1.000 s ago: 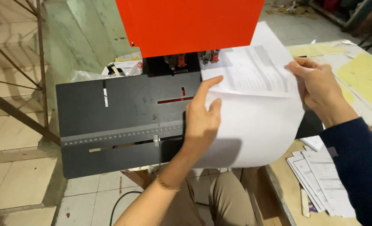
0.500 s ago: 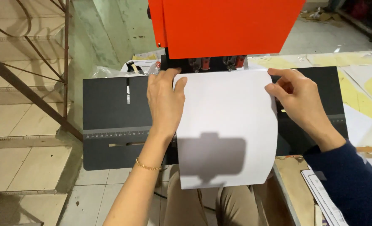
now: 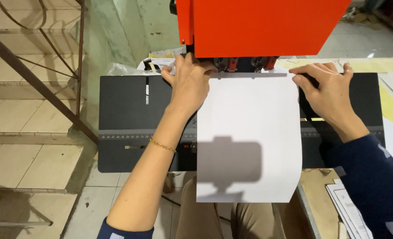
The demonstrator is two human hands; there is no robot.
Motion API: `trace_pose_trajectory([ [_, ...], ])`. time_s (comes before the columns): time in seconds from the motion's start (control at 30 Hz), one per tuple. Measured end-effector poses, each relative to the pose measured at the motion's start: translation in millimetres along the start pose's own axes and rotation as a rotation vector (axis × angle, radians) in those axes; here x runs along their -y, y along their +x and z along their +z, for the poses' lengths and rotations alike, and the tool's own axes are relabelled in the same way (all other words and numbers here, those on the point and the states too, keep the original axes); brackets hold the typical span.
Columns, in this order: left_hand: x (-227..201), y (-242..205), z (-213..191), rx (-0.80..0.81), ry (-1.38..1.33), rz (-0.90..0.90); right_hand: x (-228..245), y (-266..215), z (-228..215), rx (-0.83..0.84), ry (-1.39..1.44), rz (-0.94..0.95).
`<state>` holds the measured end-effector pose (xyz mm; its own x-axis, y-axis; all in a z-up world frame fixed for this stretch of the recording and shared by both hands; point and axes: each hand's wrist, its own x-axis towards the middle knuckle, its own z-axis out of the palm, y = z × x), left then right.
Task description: The person aligns a stack of printed papers on a binding machine and presses down to create a staple binding. They then flip through the bound document to check the pages and repeat the process with another stack.
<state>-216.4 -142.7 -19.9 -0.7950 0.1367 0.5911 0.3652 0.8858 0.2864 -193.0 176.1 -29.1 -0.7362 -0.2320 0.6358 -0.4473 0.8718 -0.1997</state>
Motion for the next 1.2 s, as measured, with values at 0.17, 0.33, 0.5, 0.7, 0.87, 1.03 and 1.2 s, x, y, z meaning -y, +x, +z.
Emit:
trace_pose_trajectory([
  [0.17,0.3,5.4,4.5,0.059,-0.071,-0.025,-5.5,-2.3,4.3,-0.038,0.011,-0.001],
  [0.33,7.7,2.6,-6.3,0.035,-0.108,-0.037,4.3,-0.9,12.4,-0.085,0.007,-0.036],
  [0.5,10.8,-0.5,-10.3,0.031,-0.065,-0.017,8.2,3.8,15.0,-0.073,0.011,-0.053],
  [0.7,16.0,-2.0,-26.9,0.149,-0.070,0.048,4.7,6.6,15.7,0.064,-0.093,-0.064],
  [0.87,15.8,-5.2,-37.8,0.409,0.036,0.101,13.4,4.3,26.0,0.030,-0.187,-0.097],
  [1.03,14.2,-10.2,-41.1,0.365,0.001,0.092,25.5,-0.4,23.9,0.005,-0.167,-0.087],
  [1.2,15.2,-22.8,-44.5,0.222,-0.094,0.149,29.8,-2.5,23.0,-0.004,-0.161,-0.112],
])
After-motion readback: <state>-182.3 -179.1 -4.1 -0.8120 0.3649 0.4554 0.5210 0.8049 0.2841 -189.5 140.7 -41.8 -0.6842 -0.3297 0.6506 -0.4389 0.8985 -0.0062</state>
